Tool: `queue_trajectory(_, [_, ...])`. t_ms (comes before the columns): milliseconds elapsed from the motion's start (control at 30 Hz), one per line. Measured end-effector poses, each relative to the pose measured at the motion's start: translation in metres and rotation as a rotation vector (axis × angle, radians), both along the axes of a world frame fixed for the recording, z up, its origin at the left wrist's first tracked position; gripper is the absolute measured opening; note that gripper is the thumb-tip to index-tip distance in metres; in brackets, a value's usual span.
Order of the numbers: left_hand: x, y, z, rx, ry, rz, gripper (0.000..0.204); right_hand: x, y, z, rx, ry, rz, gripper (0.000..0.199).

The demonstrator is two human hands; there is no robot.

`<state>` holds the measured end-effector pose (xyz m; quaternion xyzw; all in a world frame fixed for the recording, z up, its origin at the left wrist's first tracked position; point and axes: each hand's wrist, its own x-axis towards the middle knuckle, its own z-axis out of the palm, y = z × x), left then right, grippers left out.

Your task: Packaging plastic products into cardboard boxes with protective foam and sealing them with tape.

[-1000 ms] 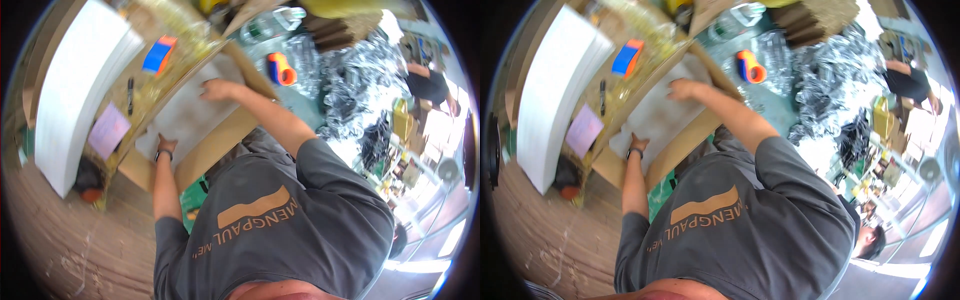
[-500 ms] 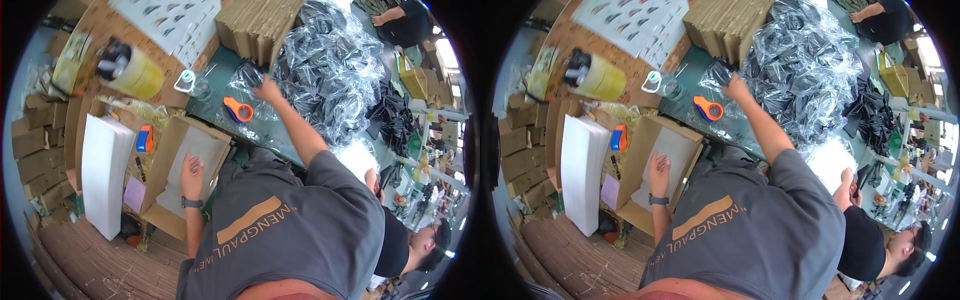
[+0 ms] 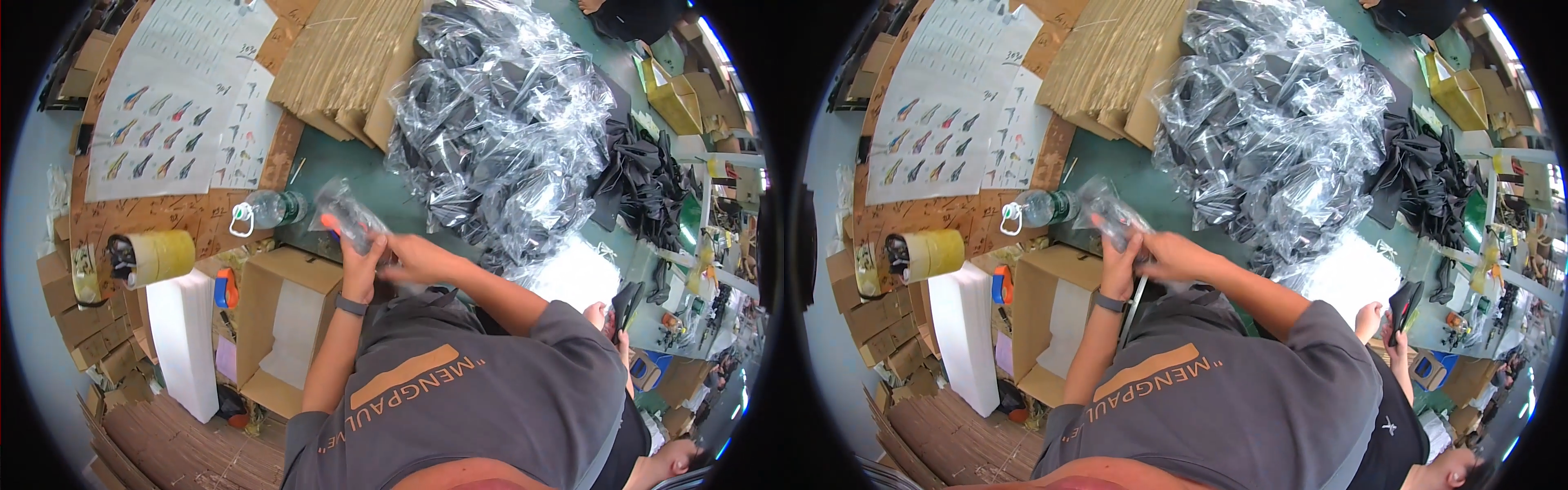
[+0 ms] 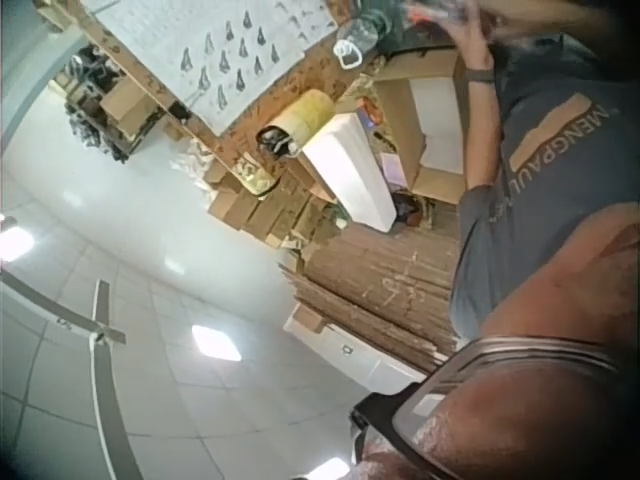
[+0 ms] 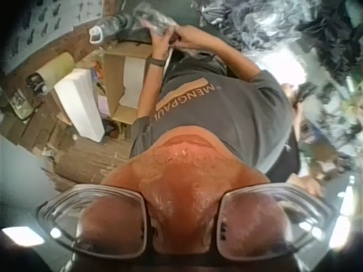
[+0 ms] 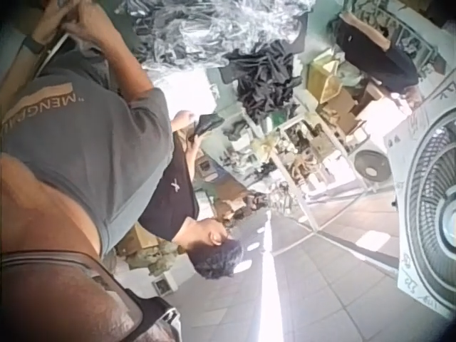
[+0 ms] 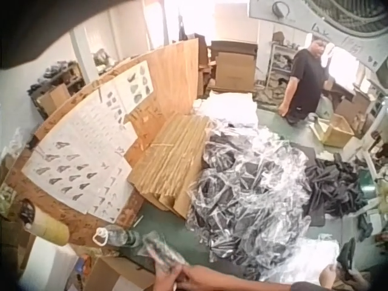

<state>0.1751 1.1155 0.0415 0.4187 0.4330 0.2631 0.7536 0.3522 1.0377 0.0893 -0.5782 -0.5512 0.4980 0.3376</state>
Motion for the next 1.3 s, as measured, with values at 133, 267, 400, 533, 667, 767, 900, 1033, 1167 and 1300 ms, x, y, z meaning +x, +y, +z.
queue_trajectory(133, [0.008,-0.014,0.012,-0.233,-0.069,0.085,0.039,0.16,-0.014,0.041,-0.028,-0.428,-0.552,0.023])
queue_trajectory(267, [-0.005,-0.019,0.026,-0.403,-0.126,-0.011,0.043,0.382,-0.007,-0.027,0.195,-1.345,-0.707,0.081])
queue_trajectory(400, [-0.013,-0.019,0.055,-0.578,-0.286,-0.037,0.063,0.469,-0.008,-0.078,-0.171,-1.503,-0.392,0.081])
queue_trajectory(533, [-0.043,-0.022,0.062,-0.501,-0.402,-0.071,0.06,0.408,0.01,0.002,-0.108,-1.255,-0.376,0.082])
queue_trajectory(667, [-0.066,-0.025,0.075,-0.325,-0.367,-0.069,0.066,0.294,-0.006,0.057,0.242,-0.939,-0.457,0.077])
queue_trajectory(767, [-0.083,-0.033,0.072,-0.141,-0.356,0.056,0.069,0.163,-0.003,0.088,0.248,-0.589,-0.487,0.062])
queue_trajectory(900, [-0.105,-0.038,0.069,0.055,-0.292,0.215,0.071,-0.05,-0.002,0.11,0.264,-0.207,-0.498,0.058])
queue_trajectory(1033, [-0.144,-0.041,0.047,0.231,-0.209,0.294,0.061,-0.187,0.011,0.075,0.302,-0.133,-0.163,0.056])
queue_trajectory(1167, [-0.217,-0.04,0.041,0.175,-0.308,0.346,0.059,-0.242,0.021,0.092,0.28,-0.243,0.071,0.062])
queue_trajectory(1300, [-0.295,-0.053,0.011,0.319,-0.27,0.375,0.056,-0.289,0.023,0.115,0.415,-0.395,0.011,0.097])
